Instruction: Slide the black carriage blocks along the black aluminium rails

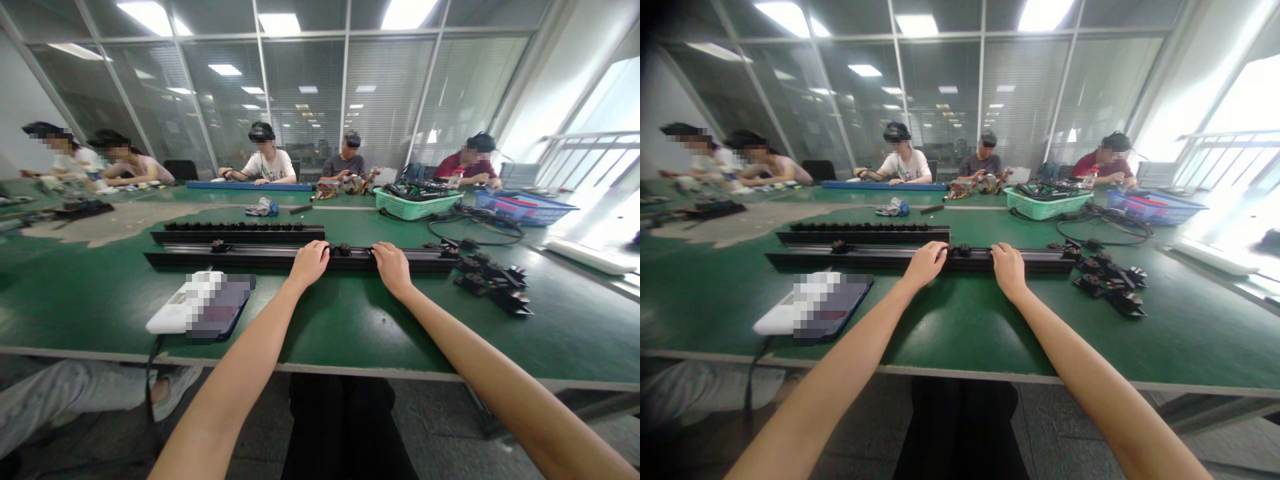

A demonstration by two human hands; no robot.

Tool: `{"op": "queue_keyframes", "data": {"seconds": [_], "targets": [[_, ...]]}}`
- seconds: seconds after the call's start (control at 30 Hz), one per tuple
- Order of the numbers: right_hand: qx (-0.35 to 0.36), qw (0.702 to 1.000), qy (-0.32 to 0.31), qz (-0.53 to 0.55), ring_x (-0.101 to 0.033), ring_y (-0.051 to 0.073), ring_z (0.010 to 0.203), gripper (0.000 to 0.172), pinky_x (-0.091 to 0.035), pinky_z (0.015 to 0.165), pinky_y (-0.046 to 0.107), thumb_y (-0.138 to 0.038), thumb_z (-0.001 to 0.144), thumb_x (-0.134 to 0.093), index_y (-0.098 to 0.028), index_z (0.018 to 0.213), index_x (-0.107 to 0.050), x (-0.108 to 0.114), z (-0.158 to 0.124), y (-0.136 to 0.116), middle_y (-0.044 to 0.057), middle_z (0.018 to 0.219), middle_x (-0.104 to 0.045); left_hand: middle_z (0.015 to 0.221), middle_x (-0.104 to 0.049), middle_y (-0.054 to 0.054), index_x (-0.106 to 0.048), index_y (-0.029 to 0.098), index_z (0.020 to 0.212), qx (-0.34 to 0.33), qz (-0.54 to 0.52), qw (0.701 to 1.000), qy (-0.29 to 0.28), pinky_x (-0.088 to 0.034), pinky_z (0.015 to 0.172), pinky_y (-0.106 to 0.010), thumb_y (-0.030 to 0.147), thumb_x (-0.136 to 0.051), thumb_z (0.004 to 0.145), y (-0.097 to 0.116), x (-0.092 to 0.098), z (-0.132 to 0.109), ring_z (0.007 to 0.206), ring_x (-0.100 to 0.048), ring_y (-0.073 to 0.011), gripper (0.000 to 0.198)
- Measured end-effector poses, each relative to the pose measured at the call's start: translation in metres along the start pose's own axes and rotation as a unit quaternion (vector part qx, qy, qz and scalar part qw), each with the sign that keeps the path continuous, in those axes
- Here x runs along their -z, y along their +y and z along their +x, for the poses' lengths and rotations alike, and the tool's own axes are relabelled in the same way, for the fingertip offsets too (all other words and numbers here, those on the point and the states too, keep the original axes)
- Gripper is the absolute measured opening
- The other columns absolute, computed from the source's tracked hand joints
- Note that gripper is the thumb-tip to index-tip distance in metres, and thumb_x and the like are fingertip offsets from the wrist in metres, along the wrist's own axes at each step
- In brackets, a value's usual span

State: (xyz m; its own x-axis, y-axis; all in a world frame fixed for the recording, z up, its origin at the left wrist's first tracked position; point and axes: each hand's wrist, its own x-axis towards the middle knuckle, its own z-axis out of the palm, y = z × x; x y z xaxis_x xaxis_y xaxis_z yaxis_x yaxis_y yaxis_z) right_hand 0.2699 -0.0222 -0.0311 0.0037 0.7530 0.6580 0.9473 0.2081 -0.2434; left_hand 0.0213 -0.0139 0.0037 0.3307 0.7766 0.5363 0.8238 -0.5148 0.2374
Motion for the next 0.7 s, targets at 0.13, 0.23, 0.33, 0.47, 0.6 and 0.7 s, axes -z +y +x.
{"op": "queue_keyframes", "data": {"seconds": [0.13, 0.23, 0.33, 0.47, 0.6, 0.7], "targets": [[-0.014, 0.999, -0.002, 0.041, -0.067, 0.030, 0.114, 0.037, -0.050, 0.101, 0.043, -0.022, 0.102, -0.045, -0.016, 0.127, -0.072, 0.002, 0.001, -0.001, 0.017, 0.125, -0.072, 0.130, -0.071, -0.012, -0.068, 0.016, 0.127, -0.001, 0.001, 1.000, 0.000, -0.051, 0.105, -0.038, 0.024, -0.045, 0.105, 0.000, 0.000, 0.000, 0.120, -0.066, -0.0256, 0.033], [-0.040, 0.998, 0.005, 0.057, -0.066, 0.031, 0.114, 0.045, -0.050, 0.098, 0.043, -0.024, 0.100, -0.048, -0.013, 0.142, -0.061, 0.002, 0.002, 0.000, 0.019, 0.126, -0.071, 0.129, -0.071, -0.012, -0.068, 0.015, 0.126, -0.003, 0.000, 1.000, 0.001, -0.051, 0.105, -0.039, 0.024, -0.045, 0.105, 0.000, 0.000, 0.000, 0.120, -0.066, -0.0259, 0.033], [-0.076, 0.996, 0.013, 0.042, -0.064, 0.033, 0.114, 0.050, -0.048, 0.099, 0.043, -0.031, 0.098, -0.054, -0.008, 0.141, -0.059, 0.001, 0.004, 0.005, 0.022, 0.127, -0.070, 0.128, -0.072, -0.012, -0.068, 0.016, 0.125, -0.002, 0.000, 1.000, 0.001, -0.052, 0.105, -0.039, 0.024, -0.045, 0.105, -0.001, -0.001, 0.000, 0.119, -0.066, -0.0258, 0.032], [-0.088, 0.996, 0.008, 0.011, -0.061, 0.034, 0.116, 0.046, -0.044, 0.102, 0.044, -0.041, 0.096, -0.060, -0.009, 0.128, -0.070, 0.001, 0.005, 0.012, 0.019, 0.119, -0.073, 0.128, -0.072, -0.011, -0.068, 0.018, 0.125, 0.001, -0.002, 1.000, 0.002, -0.052, 0.104, -0.039, 0.024, -0.045, 0.104, -0.001, -0.001, 0.001, 0.119, -0.067, -0.0253, 0.031], [-0.071, 0.997, -0.004, 0.019, -0.060, 0.032, 0.114, 0.037, -0.043, 0.102, 0.041, -0.039, 0.098, -0.058, -0.013, 0.117, -0.076, 0.003, 0.005, 0.014, 0.016, 0.113, -0.076, 0.127, -0.072, -0.012, -0.068, 0.017, 0.124, 0.000, -0.004, 1.000, 0.002, -0.052, 0.104, -0.040, 0.024, -0.046, 0.104, -0.002, -0.001, 0.001, 0.118, -0.067, -0.0256, 0.031], [-0.065, 0.998, 0.000, 0.019, -0.058, 0.032, 0.116, 0.036, -0.042, 0.102, 0.041, -0.038, 0.098, -0.058, -0.013, 0.114, -0.078, 0.003, 0.006, 0.014, 0.017, 0.114, -0.075, 0.127, -0.072, -0.012, -0.068, 0.017, 0.124, 0.000, -0.005, 1.000, 0.002, -0.052, 0.105, -0.040, 0.024, -0.046, 0.104, -0.002, -0.001, 0.000, 0.119, -0.067, -0.0256, 0.031]]}}
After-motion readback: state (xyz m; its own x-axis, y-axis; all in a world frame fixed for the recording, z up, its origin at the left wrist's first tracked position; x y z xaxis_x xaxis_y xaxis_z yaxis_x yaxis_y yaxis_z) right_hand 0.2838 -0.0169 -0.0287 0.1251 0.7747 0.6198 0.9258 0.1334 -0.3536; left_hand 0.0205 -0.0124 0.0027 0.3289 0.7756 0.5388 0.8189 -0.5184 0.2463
